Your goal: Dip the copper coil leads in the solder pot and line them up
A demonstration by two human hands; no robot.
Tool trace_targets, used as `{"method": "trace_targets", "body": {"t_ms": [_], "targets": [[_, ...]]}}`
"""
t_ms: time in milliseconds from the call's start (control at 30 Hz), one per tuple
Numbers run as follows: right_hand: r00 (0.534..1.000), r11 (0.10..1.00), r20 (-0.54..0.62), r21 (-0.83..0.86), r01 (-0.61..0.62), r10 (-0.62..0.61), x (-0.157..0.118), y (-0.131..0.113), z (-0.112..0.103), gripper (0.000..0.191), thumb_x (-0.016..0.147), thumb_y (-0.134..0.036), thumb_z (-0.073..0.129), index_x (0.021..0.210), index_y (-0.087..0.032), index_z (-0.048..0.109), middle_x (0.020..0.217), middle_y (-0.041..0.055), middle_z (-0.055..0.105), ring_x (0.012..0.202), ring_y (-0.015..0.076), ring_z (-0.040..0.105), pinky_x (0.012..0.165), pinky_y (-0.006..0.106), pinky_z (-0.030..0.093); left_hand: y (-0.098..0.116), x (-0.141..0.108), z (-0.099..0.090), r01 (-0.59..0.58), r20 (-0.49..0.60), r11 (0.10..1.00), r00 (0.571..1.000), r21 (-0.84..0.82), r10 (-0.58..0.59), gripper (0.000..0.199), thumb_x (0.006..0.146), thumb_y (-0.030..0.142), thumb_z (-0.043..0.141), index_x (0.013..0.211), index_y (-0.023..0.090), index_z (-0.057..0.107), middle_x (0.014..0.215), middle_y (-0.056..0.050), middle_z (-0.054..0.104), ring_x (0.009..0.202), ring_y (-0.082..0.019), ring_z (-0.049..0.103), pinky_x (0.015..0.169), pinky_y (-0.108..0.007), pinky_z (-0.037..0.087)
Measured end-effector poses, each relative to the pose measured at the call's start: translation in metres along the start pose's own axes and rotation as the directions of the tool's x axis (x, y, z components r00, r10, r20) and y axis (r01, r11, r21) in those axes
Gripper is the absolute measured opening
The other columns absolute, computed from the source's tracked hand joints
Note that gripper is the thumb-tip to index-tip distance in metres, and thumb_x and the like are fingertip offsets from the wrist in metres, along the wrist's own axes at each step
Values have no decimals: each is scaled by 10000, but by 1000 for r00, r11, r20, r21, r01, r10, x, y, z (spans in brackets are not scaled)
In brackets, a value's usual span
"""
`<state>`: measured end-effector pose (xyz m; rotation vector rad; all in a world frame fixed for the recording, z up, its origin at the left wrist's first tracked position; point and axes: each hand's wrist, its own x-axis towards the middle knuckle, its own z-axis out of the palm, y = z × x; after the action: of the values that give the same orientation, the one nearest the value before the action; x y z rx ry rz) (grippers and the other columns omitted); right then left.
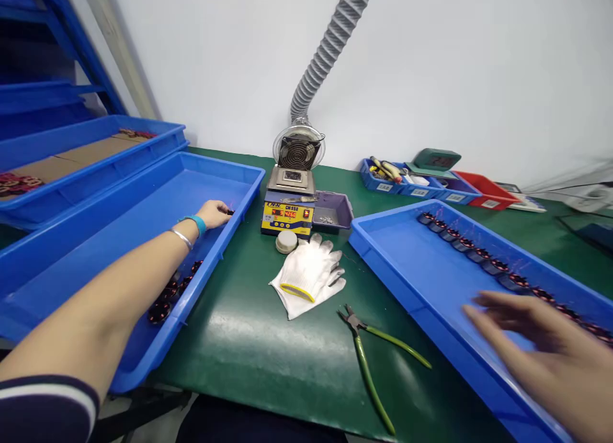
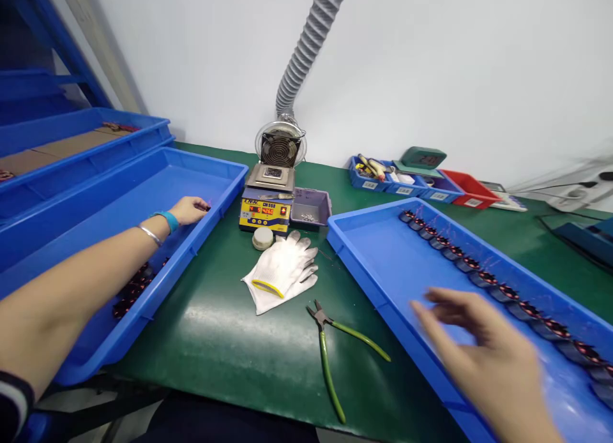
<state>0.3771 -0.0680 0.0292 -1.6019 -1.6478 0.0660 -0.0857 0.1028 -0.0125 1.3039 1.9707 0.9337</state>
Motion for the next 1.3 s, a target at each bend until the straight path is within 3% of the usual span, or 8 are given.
{"method": "trace_targets", "body": {"t_ms": [133, 267, 367, 467, 667, 867, 1033, 1300], "targets": [[877, 915, 331, 322, 242, -348, -25, -44, 50, 117, 795, -381, 616, 886, -308, 603, 665, 46, 596, 550, 162, 618, 506, 294, 488, 19, -28, -6, -34, -82, 992, 996, -120, 25, 309, 608, 349, 756, 687, 158, 527, 612, 9, 601, 610, -137, 586, 518, -225, 427], [869, 845, 284, 479, 238, -406, -23, -89, 105, 239, 782, -275, 656, 994, -205, 571, 874, 61, 629, 752, 169, 637, 670, 305, 540, 47, -91, 16, -167, 34, 947, 983, -276, 183, 371, 551, 419, 765, 702, 163, 543, 625, 10, 612, 572, -117, 560, 505, -218, 408], [932, 796, 189, 588, 145, -309, -18, -113, 144, 574, 679, -285, 749, 1183, -211, 486, 1162, 113, 562, 929, 197, 625, 749, 328, 551, 56, -139, 40, -228, 93, 897, 955, -378, 282, 374, 540, 403, 775, 681, 166, 523, 593, 28, 577, 540, -100, 520, 515, -223, 405], [932, 707, 281, 706, -40, -227, -16, -123, 167, 467, 694, -298, 722, 1106, -212, 519, 1090, 76, 601, 879, 173, 640, 749, 307, 558, 53, -164, 53, -229, 159, 892, 937, -389, 310, 366, 570, 399, 769, 673, 168, 506, 594, 39, 541, 540, -96, 507, 525, -231, 408], [881, 459, 468, 799, -387, -72, 10, -118, 164, 468, 583, -421, 799, 925, -199, 568, 887, 24, 659, 801, 151, 650, 731, 272, 543, 38, -163, 57, -104, 370, 915, 892, -390, 259, 576, 581, 519, 751, 978, 162, 537, 898, -39, 607, 665, -138, 568, 599, -287, 473], [918, 656, 394, 681, -325, 46, 118, -126, 176, 362, 679, -508, 703, 694, -174, 564, 611, -27, 541, 522, 78, 516, 501, 195, 427, 30, -160, 70, -307, 501, 949, 812, -69, 300, 621, 605, 526, 704, 1080, 167, 527, 974, -72, 634, 696, -177, 590, 678, -338, 495], [973, 891, 216, 423, -163, 76, 213, -141, 221, 328, 786, -438, 600, 646, -160, 497, 584, 1, 482, 660, 146, 573, 596, 240, 465, 29, -158, 76, -403, 629, 914, 722, 44, 288, 570, 665, 509, 634, 1123, 190, 520, 1047, -93, 653, 842, -247, 621, 779, -377, 484], [974, 980, 195, 136, -146, 118, 260, -147, 273, 267, 770, -376, 583, 813, -113, 568, 840, 101, 561, 986, 281, 591, 862, 418, 461, 32, -159, 73, -449, 657, 887, 703, 113, 272, 546, 681, 467, 603, 1144, 195, 506, 1108, -111, 644, 964, -298, 614, 826, -396, 475]]}}
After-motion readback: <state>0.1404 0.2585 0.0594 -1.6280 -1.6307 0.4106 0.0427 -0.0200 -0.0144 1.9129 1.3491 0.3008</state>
